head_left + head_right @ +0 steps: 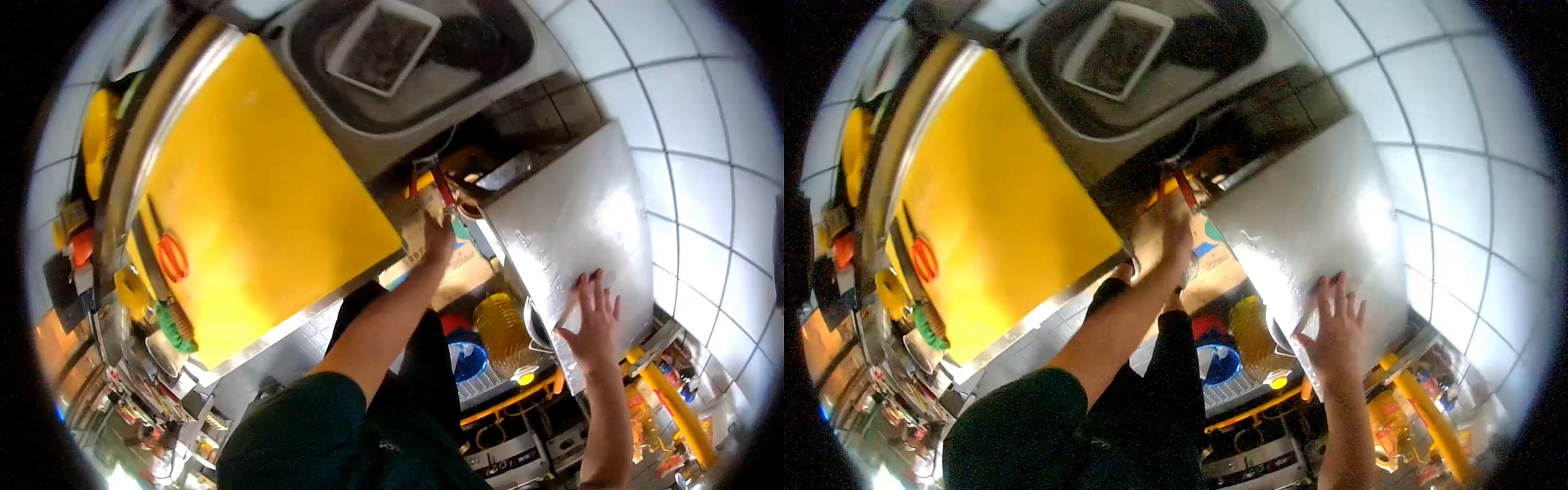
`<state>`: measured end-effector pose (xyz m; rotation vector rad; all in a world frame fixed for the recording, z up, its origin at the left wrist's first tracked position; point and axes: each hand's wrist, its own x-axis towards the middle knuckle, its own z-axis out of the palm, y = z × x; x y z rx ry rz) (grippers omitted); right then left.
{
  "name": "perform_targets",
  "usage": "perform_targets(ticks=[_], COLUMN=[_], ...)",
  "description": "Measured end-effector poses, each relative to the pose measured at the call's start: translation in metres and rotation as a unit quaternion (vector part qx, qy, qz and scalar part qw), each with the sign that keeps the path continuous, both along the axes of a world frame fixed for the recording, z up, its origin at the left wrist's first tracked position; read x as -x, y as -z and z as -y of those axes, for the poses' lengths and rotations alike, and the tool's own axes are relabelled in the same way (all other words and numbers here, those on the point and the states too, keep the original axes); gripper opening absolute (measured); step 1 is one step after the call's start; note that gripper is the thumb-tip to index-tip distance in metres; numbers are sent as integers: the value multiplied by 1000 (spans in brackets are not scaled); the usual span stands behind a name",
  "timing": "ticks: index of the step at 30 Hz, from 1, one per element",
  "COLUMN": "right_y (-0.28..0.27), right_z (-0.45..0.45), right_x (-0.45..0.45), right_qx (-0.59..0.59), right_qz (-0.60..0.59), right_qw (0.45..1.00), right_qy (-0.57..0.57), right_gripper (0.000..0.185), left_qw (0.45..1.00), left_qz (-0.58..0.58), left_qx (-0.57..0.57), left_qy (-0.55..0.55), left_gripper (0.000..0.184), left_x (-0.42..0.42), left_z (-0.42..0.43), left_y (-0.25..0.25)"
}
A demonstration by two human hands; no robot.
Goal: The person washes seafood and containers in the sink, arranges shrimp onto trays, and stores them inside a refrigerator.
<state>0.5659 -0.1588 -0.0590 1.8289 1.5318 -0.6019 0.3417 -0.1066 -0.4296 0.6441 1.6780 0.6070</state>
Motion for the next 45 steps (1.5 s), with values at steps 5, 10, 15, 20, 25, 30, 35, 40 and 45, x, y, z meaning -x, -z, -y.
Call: perform_targets(ticks=[5, 10, 15, 20, 25, 30, 35, 40, 45], right_y=[-4, -3, 9, 26, 2, 11, 56, 235, 247], right_z=[-4, 3, 7, 7, -32, -143, -316, -415, -426], right_x=[2, 3, -6, -18, -9, 22, 147, 184, 212], right_qx=[33, -3, 0, -4, 80, -310, -308, -96, -76], right_qz=[12, 5, 8, 13, 8, -183, -339, -379, -342], right_qw=[999, 1000, 1000, 1000, 997, 932, 880, 836, 815], right_qy=[-5, 2, 23, 27, 14, -53, 129, 385, 462], right_gripper=[122, 125, 130, 127, 103, 34, 38, 44, 38], left_qw=[932, 932, 883, 790, 827, 876, 840, 879, 885], left_qz=[47, 155, -165, -510, -520, -444, -495, -403, -329], left_qx=[67, -109, -325, -285, -195, -111, -199, -232, -289], left_qy=[354, 308, 294, 186, 88, 154, 101, 106, 160], left_gripper=[76, 65, 62, 71, 77, 79, 77, 81, 81], left_x=[55, 142, 263, 378, 450, 419, 353, 277, 230], left_z=[65, 49, -6, -12, 2, -7, -19, -66, -117], left_y=[-219, -345, -392, -399, -345, -381, -401, -426, -443])
